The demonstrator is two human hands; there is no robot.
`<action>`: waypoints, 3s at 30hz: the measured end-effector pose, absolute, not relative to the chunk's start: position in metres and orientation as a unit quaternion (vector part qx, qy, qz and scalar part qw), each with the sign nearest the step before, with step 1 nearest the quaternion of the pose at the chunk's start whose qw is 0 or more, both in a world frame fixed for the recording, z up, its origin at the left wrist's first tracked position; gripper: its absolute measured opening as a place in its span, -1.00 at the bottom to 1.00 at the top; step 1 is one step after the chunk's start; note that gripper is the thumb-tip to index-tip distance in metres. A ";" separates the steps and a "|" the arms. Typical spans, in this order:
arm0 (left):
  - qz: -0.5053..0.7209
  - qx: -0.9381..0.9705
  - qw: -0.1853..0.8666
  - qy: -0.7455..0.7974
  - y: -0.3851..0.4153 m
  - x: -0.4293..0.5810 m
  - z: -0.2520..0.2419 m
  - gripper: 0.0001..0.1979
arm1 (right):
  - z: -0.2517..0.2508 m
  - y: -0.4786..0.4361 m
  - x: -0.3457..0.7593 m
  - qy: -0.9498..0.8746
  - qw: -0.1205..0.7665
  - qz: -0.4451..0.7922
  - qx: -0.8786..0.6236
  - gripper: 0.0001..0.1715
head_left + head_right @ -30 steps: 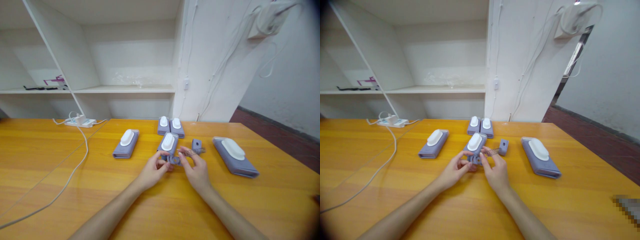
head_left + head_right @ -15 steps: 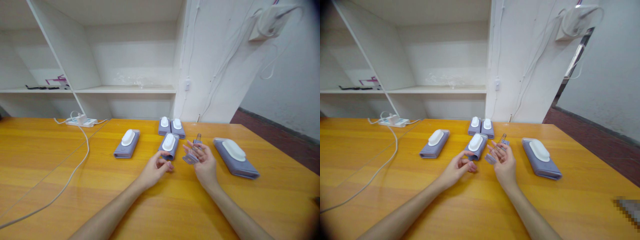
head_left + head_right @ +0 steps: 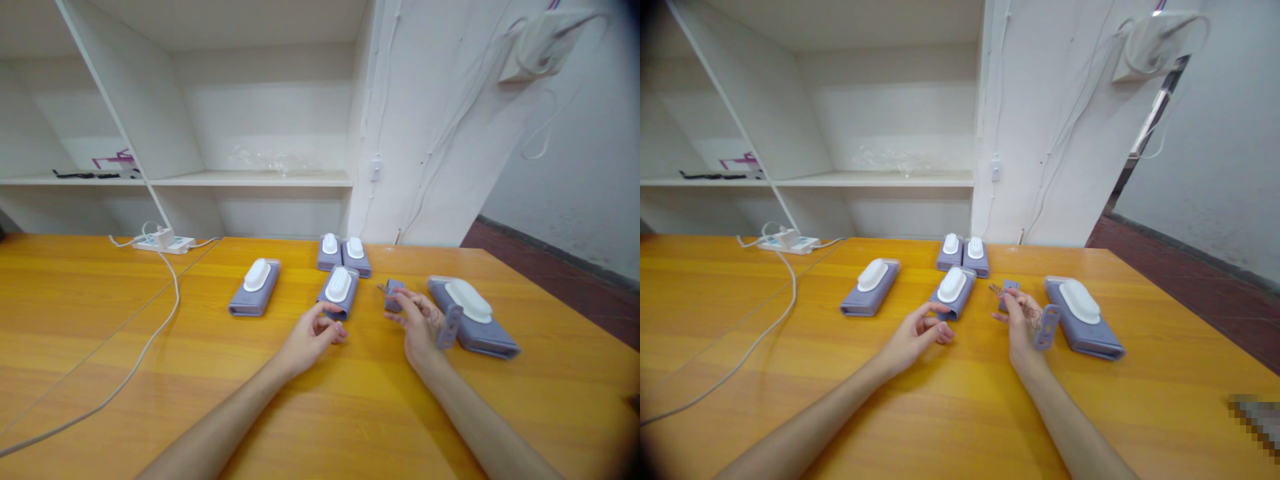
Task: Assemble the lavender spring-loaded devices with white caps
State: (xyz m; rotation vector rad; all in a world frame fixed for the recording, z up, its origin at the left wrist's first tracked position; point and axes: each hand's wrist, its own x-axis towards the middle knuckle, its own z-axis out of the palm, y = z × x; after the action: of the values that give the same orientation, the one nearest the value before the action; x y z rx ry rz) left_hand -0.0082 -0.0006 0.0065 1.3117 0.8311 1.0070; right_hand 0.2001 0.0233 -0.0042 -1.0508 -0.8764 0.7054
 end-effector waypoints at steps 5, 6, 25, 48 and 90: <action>0.435 0.567 0.603 0.354 -0.001 -0.008 0.005 -0.61 | 0.003 0.018 0.194 -0.307 0.739 0.414 -0.433 -0.67; 0.435 0.567 0.604 0.353 0.000 -0.008 0.005 -0.61 | 0.004 0.017 0.192 -0.308 0.737 0.427 -0.423 -0.65; 0.431 0.574 0.600 0.352 0.002 -0.008 0.003 -0.63 | -0.004 0.020 0.192 -0.555 0.592 0.114 -0.573 -0.59; 0.430 0.575 0.600 0.353 0.001 -0.008 0.004 -0.64 | -0.016 0.035 0.213 -0.564 0.402 0.007 -0.721 -0.54; 0.466 0.440 0.711 0.288 0.009 -0.019 0.012 -0.52 | 0.007 -0.011 0.158 -0.489 0.614 0.459 -0.416 -0.53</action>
State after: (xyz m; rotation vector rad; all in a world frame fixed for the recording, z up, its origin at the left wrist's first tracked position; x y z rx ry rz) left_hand -0.0190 0.0090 0.0120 0.9760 0.6385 1.0336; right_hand 0.1581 -0.0110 0.0070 -0.9598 -1.1259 1.0574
